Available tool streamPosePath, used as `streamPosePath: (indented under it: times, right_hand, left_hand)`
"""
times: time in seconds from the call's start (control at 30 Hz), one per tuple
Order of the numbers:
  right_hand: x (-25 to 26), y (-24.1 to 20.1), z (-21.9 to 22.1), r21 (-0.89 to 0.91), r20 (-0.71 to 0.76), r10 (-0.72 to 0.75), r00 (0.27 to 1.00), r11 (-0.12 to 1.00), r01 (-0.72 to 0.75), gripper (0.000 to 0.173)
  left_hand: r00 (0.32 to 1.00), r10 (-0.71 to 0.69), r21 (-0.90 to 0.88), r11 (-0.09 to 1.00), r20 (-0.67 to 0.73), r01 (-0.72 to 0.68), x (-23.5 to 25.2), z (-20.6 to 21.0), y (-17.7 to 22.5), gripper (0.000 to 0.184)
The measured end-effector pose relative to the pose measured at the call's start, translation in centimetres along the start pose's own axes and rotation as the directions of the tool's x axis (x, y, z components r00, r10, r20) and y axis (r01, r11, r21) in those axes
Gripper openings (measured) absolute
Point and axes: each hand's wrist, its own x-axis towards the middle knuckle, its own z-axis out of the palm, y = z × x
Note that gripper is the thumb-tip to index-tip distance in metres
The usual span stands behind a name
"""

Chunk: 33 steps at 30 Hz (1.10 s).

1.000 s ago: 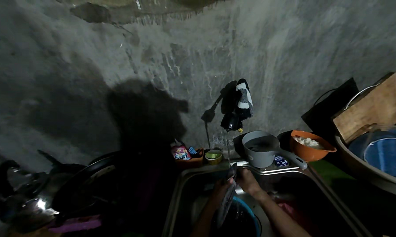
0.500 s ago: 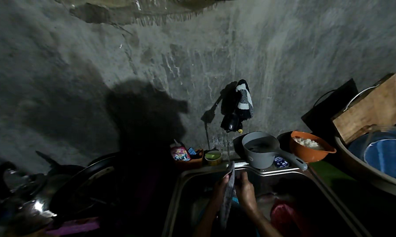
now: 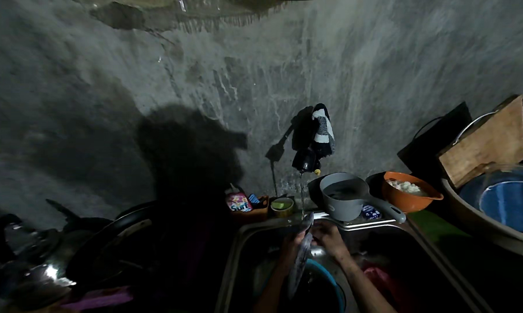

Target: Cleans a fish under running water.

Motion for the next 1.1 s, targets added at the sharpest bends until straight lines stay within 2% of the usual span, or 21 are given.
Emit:
streamPosePath:
  times: [0.13, 0.33, 0.47, 0.57, 0.67, 0.8, 0.9, 1.1]
  right_hand:
    - [0.5, -0.8, -0.9, 0.083, 0.1, 0.091, 0.991, 0.992, -0.099, 0.026]
    - [1.1, -1.0, -1.3, 0.022, 0.133, 0.142, 0.981, 0.989, -0.146, 0.025]
    - [0.9, -1.2, -1.1, -0.139, 0.116, 0.079, 0.99, 0.988, -0.063, 0.027]
    - [0.6, -1.6, -0.7, -0.369, 0.099, 0.01, 0.995, 0.929, 0.027, 0.029]
    - [0.2, -1.4, -0.4, -0.504, 0.074, -0.07, 0.995, 0.858, 0.098, 0.032]
    - [-0.6, -0.8, 0.2, -0.562, -0.007, -0.123, 0.992, 0.822, 0.098, 0.04]
    - [-1.2, -0.5, 0.7, -0.578, -0.051, -0.104, 0.993, 0.814, 0.056, 0.044]
    - [-1.9, 0.5, 1.2, -0.539, -0.096, -0.161, 0.982, 0.838, 0.085, 0.052]
  left_hand:
    - [0.999, 0.039, -0.013, 0.999, 0.027, -0.039, 0.0, -0.5, -0.3, 0.033]
    - [1.0, 0.022, 0.082, 0.996, 0.01, -0.023, -0.7, -0.6, 0.8, 0.033]
    - [0.999, 0.041, 0.112, 0.993, 0.037, -0.044, -0.3, -0.9, 0.5, 0.037]
    - [0.999, 0.006, 0.15, 0.989, 0.041, -0.012, -0.9, -0.9, 1.2, 0.034]
    - [0.999, -0.034, 0.157, 0.987, 0.026, 0.029, -0.5, -0.7, 0.7, 0.034]
    - [0.998, -0.053, 0.1, 0.994, 0.018, 0.051, -0.4, -0.2, 0.1, 0.035]
    - [0.999, -0.053, 0.088, 0.995, 0.014, 0.051, -0.8, 0.2, 0.4, 0.034]
    - [0.999, -0.014, -0.01, 1.0, 0.043, 0.014, -0.6, 0.5, -0.5, 0.033]
